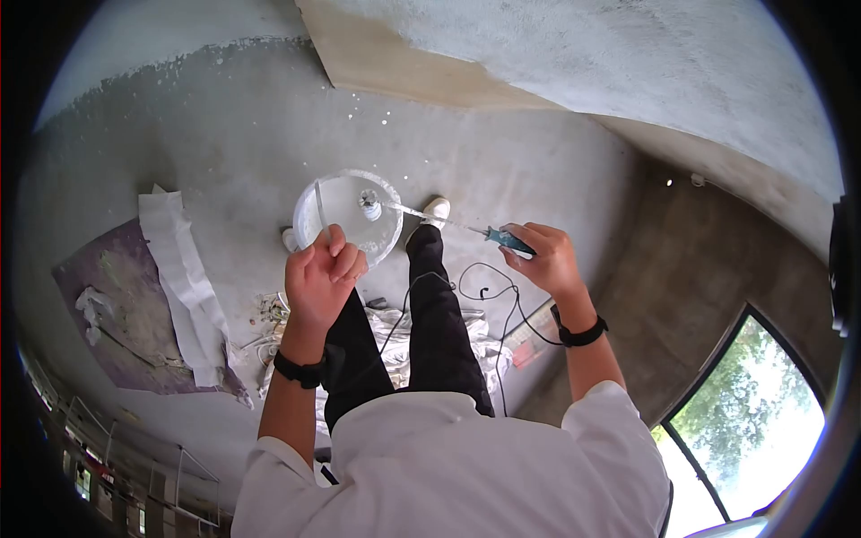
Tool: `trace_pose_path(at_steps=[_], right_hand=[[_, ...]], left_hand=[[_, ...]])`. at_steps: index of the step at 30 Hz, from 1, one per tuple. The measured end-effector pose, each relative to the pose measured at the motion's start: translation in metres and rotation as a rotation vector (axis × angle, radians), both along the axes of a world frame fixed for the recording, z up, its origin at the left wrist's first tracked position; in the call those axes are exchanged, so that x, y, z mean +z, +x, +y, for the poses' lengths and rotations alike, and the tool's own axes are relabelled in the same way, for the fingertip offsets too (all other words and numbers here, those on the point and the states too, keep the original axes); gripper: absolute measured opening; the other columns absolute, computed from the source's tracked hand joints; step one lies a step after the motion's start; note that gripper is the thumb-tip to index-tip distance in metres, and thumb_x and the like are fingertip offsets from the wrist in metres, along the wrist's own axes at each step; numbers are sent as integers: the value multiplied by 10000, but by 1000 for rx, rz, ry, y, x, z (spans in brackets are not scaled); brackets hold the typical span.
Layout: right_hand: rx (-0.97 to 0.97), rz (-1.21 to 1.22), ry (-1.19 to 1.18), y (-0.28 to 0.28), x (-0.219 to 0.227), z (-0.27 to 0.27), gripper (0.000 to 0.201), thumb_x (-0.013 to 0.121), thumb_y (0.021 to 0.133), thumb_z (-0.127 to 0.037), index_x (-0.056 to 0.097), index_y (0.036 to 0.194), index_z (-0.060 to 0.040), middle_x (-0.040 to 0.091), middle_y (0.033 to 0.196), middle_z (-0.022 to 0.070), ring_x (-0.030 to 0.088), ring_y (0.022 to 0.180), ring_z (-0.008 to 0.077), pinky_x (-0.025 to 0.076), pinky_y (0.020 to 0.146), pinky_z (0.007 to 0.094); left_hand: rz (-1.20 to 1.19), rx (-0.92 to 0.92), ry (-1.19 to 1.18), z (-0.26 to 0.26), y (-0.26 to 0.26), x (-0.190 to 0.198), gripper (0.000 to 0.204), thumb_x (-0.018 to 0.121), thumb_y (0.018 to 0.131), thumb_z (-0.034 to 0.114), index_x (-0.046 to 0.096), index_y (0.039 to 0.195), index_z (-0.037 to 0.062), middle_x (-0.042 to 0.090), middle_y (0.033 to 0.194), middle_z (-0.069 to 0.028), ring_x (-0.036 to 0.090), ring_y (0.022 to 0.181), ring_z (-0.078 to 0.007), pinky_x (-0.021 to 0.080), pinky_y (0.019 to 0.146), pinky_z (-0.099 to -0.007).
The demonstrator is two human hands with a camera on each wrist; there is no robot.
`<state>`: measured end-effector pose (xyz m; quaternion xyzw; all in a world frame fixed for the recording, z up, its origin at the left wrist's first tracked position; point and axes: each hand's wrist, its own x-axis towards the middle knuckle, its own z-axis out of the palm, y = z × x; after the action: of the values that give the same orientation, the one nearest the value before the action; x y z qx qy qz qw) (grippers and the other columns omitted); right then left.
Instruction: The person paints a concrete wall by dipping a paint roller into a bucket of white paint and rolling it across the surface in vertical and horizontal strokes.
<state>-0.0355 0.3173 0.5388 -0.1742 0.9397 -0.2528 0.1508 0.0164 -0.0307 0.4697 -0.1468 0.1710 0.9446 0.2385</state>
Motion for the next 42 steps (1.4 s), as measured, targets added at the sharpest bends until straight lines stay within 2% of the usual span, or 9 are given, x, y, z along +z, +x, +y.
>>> trace_pose_path(at_steps=[5,9,11,14,16,22,26,32,42], right_hand=[[5,-52,-27,4,-8,-3,266,794,712,-107,718,967,-100,647,723,63,611,611,250,493,554,341],[-105,-121,-84,16,-24,-2,257,791,717,-114,725,963,-83,647,726,76,613,616,254,493,566,339],[-149,-132,-92,14,-22,3,257,790,719,-116,726,964,-75,648,728,80,612,616,254,492,568,339],[-105,-93,-67,10,-15,13,274,780,717,-53,714,983,-47,617,694,99,564,567,235,458,550,316],[-153,-97,-148,7,-9,14,256,768,723,-36,712,973,-39,608,683,99,561,564,229,452,546,305],[-240,103,-130,-23,11,18,241,763,721,-33,721,958,-42,605,674,92,556,555,207,455,542,298],[-244,246,-146,-57,17,6,249,760,722,-35,722,968,-49,606,679,89,553,554,202,456,543,290],[-210,348,-148,-93,11,-21,266,777,722,-65,727,984,-54,623,696,81,558,547,202,463,535,290],[-189,358,-191,-138,-19,-74,250,785,740,-134,733,977,-77,655,724,88,613,576,220,494,558,303]], left_hand=[[-2,30,17,8,-1,1,315,468,922,445,397,885,140,336,634,38,315,634,-106,292,715,-292],[-13,46,48,11,2,2,314,482,929,436,408,878,136,341,628,41,314,630,-105,285,696,-281],[0,54,53,12,2,1,313,487,934,432,415,875,133,341,626,41,308,626,-103,278,682,-278],[-14,67,41,13,-1,3,306,479,942,423,417,878,130,342,625,41,304,621,-102,277,682,-280],[-12,74,65,14,-3,5,293,470,947,407,421,879,127,344,623,39,301,613,-102,278,681,-282],[-5,145,10,13,-9,10,281,461,947,396,416,876,127,353,622,32,317,617,-105,288,684,-286],[-5,124,-1,11,-5,5,270,458,944,383,419,877,124,356,622,29,326,620,-105,293,678,-289],[-42,133,-29,9,3,6,254,479,924,358,427,878,114,351,619,25,322,615,-111,288,662,-284],[-162,184,7,4,30,-11,243,485,919,350,437,888,114,338,640,20,313,632,-120,276,681,-289]])
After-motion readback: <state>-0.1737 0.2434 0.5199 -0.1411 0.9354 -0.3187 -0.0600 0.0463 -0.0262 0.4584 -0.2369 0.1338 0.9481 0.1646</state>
